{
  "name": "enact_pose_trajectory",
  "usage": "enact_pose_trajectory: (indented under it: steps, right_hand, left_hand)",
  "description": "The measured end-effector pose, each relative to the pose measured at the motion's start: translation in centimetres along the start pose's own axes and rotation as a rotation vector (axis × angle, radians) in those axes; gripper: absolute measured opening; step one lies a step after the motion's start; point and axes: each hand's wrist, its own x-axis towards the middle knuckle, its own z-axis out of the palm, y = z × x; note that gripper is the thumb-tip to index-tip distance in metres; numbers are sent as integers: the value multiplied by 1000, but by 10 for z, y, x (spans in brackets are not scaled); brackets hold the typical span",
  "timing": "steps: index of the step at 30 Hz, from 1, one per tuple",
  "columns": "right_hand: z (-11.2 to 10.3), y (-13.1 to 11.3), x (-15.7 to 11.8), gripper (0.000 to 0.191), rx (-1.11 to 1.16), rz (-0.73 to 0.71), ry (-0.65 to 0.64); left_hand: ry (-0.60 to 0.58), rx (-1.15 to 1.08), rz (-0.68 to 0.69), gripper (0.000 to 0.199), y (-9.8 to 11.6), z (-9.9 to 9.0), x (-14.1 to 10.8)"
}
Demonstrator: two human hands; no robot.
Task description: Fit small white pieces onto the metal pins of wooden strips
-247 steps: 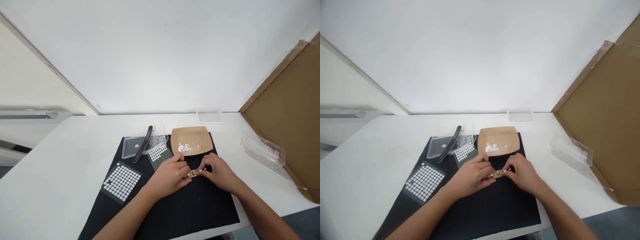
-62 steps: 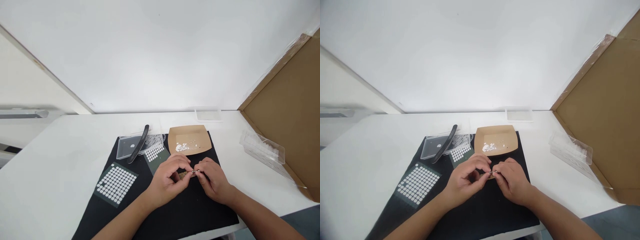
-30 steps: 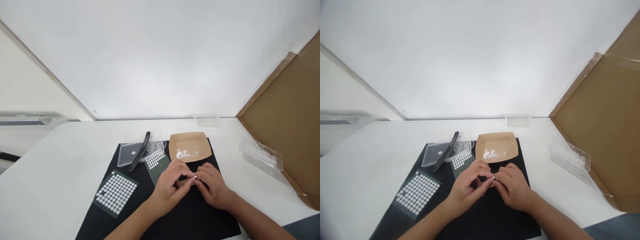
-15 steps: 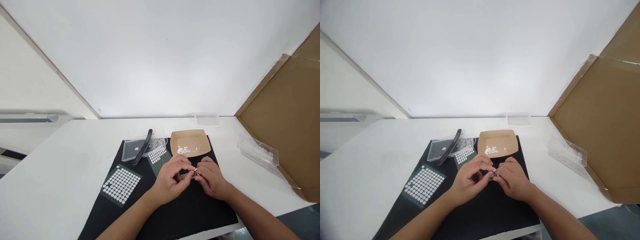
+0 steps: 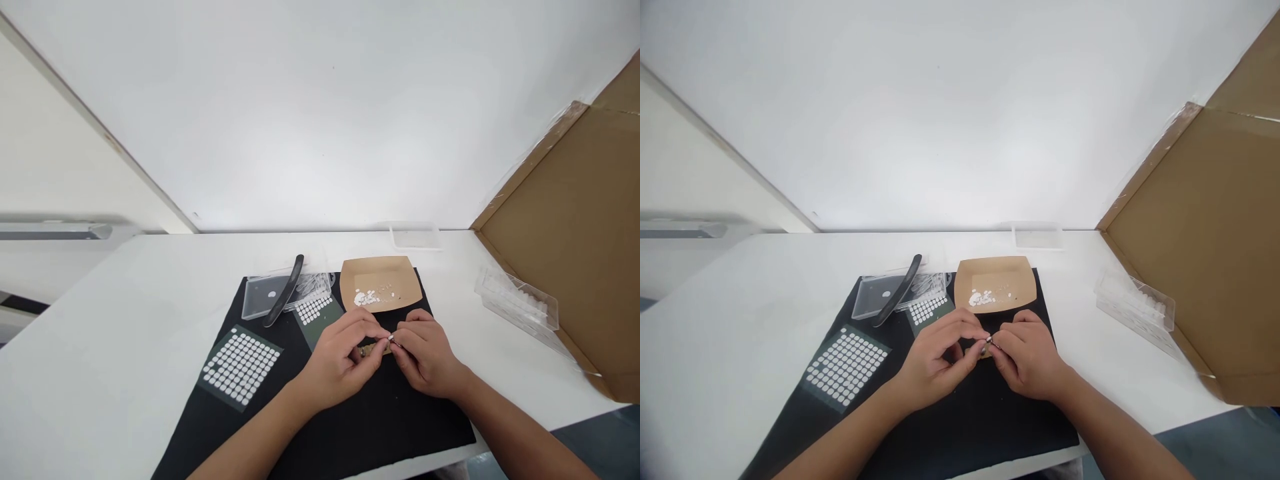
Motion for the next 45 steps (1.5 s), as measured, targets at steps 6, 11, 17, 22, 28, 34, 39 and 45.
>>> enact_pose_trajectory:
  steps: [6,11,17,22,28,34,39,45]
  right_hand:
    - [0,-1,1,26,-85,5,-25]
    - [1,-6,2,27,-216,-19,-33]
    - [4,-11,4,32,-305,-57,-33]
    - [5,-12,4,30,-269,-65,-96]
    - [5,-10,3,23,-184,-23,-113]
    - [5,-6,1,22,-34,28,-146]
    - [5,-4,-1,23,85,73,-168]
    - [4,-4,-1,26,129,117,-181]
  left_hand:
    - [-5,102,45,18,1,-2,0]
    - [12,169,36,13,6,-1,2]
    - [26,278,47,18,10,-1,3]
    - [31,238,6,19,7,0,2]
    - [66,23,-162,16,5,2,1]
    - [32,-114,-345,15,6,0,5]
    - [-20,-394,-591,10,3,-2,5]
    - [-79,-540,-693,17,1,-5,7]
